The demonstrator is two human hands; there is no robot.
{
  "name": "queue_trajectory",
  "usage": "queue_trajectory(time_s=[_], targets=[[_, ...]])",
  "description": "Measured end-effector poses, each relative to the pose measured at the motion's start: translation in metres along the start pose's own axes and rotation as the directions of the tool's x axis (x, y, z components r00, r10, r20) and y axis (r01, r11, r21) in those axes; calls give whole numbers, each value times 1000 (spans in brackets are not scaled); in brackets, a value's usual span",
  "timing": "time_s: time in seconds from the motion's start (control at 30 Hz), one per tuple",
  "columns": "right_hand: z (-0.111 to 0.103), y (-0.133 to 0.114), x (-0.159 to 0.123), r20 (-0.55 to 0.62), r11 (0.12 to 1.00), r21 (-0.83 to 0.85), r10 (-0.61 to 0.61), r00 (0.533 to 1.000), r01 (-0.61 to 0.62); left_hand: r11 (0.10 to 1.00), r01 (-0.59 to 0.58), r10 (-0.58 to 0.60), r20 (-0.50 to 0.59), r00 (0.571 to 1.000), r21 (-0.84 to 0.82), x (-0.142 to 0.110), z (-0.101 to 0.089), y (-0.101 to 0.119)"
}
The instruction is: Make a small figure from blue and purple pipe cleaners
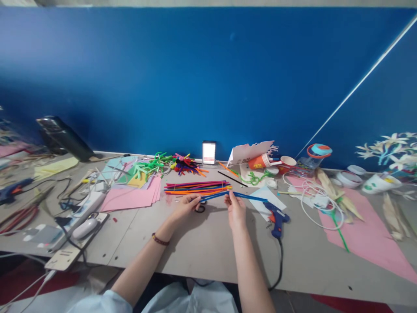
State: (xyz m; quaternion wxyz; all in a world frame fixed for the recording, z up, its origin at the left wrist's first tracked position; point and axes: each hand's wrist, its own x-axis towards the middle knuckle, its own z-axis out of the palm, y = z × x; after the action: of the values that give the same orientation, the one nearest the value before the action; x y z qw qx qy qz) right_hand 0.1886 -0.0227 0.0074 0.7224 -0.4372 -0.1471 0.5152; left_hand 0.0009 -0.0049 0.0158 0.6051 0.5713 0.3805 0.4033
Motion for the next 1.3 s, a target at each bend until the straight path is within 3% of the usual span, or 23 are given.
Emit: queue_trajectory(time_s=[0.13,0.27,0.37,0.47,0.57,0.63,0.7,0.93,1.17,1.3], targets=[[-3,1,1,-78,984,-123,-142,987,132,991,-77,86,-84,993,106,3,-1,-3],[-2,5,-1,-67,954,-233,-212,975,191,960,-144,188,-172,967,239,5,-7,-7],[0,6,-2,-44,952,-227,-220,975,204,900,-183,269,-172,948,395,5,-11,-13],[2,4,-3,-42,969,-181,-177,983,167,750,-259,411,-121,904,608,4,-12,-16],[4,3,-5,-58,984,-127,-132,990,124,513,-310,592,-68,803,801,0,-8,-12],[7,3,-7,-65,990,-107,-100,993,93,400,-304,658,-40,752,865,-4,-3,-8],[10,5,-10,-59,993,-104,-67,996,61,345,-331,671,16,741,878,-8,2,-6],[19,24,-24,95,972,-235,17,995,6,346,-407,609,128,783,845,-11,11,-9],[18,30,-28,103,925,-370,-49,993,84,425,-400,607,72,791,812,-10,13,-11],[19,30,-29,96,913,-399,-47,994,82,479,-368,569,37,821,797,-12,17,-17]])
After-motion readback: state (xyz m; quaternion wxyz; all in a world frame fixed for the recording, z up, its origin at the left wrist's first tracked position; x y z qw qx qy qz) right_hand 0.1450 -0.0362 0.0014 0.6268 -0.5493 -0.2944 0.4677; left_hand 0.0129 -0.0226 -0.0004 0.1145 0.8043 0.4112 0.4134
